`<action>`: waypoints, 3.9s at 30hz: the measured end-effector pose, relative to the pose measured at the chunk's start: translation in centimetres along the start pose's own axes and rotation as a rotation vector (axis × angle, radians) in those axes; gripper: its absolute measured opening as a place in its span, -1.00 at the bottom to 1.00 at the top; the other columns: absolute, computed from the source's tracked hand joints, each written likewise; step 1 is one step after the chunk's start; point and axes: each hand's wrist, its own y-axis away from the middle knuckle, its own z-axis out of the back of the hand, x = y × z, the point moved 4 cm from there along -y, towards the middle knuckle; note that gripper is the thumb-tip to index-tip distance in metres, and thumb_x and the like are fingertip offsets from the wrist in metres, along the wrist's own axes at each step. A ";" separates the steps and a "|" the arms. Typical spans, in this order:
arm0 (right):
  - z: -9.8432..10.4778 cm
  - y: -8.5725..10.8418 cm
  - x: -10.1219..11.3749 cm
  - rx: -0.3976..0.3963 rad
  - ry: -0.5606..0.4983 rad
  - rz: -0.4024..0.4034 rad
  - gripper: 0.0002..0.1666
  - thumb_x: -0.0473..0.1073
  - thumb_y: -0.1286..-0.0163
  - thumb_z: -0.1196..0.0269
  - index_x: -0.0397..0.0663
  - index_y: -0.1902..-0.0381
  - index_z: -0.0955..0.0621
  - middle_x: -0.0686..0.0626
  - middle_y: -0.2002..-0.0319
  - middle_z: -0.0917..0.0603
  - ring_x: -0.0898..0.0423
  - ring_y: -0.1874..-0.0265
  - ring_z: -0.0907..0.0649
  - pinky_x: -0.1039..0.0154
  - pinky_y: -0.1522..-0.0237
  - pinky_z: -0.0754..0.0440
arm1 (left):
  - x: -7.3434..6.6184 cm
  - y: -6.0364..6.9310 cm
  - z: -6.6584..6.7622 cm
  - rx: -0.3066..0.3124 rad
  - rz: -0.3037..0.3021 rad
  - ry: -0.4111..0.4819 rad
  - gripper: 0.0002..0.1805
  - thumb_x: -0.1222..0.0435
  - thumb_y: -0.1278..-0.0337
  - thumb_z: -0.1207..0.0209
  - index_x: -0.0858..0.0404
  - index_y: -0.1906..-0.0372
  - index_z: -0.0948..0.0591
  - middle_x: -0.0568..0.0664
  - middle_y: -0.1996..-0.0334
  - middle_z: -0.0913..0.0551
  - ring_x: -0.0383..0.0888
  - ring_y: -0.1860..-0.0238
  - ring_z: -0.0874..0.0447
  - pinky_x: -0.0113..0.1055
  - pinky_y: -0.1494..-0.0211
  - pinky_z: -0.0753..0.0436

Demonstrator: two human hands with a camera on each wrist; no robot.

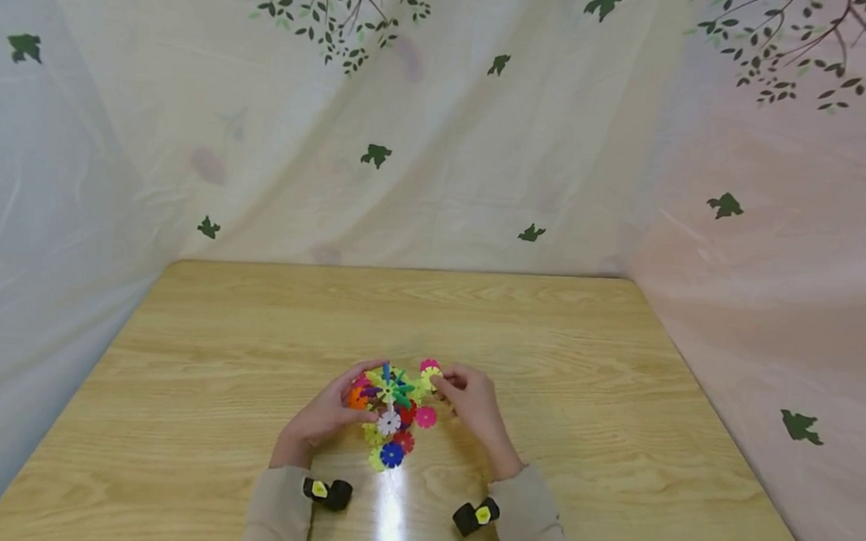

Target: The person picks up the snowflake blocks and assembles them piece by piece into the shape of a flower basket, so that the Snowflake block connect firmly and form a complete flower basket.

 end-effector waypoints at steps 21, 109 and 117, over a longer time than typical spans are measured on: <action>-1.2 1.1 0.6 0.166 0.177 0.107 -0.70 -0.17 -0.43 -0.16 -0.19 0.49 -0.58 -0.08 0.63 -0.61 0.16 0.75 -0.48 0.43 0.72 -0.45 | 0.5 0.0 -0.5 0.017 0.025 -0.153 -0.12 0.39 -0.01 -0.36 0.19 -0.47 -0.22 0.15 -0.43 -0.27 -0.14 -0.32 -0.40 -0.58 -0.27 -0.44; 0.3 -0.7 -1.2 0.143 0.005 -0.041 -0.83 -0.24 -0.32 -0.28 -0.20 0.17 -0.70 -0.15 0.29 -0.73 0.04 0.41 -0.66 0.29 0.50 -0.70 | 0.0 -0.2 -1.0 0.041 -0.065 0.017 -0.09 0.50 0.05 -0.34 0.31 -0.43 -0.15 0.37 -0.36 -0.19 -0.24 -0.05 -0.60 -0.33 -0.03 -0.70; -1.4 -0.4 -1.9 0.287 0.293 0.074 -0.87 -0.30 -0.18 -0.37 -0.19 0.29 -0.68 0.00 0.45 -0.62 0.19 0.49 -0.52 0.41 0.51 -0.53 | -0.2 0.0 -0.4 -0.017 -0.064 0.009 -0.08 0.53 0.06 -0.32 0.32 -0.44 -0.13 0.29 -0.44 -0.07 -0.29 -0.08 -0.56 -0.41 -0.04 -0.68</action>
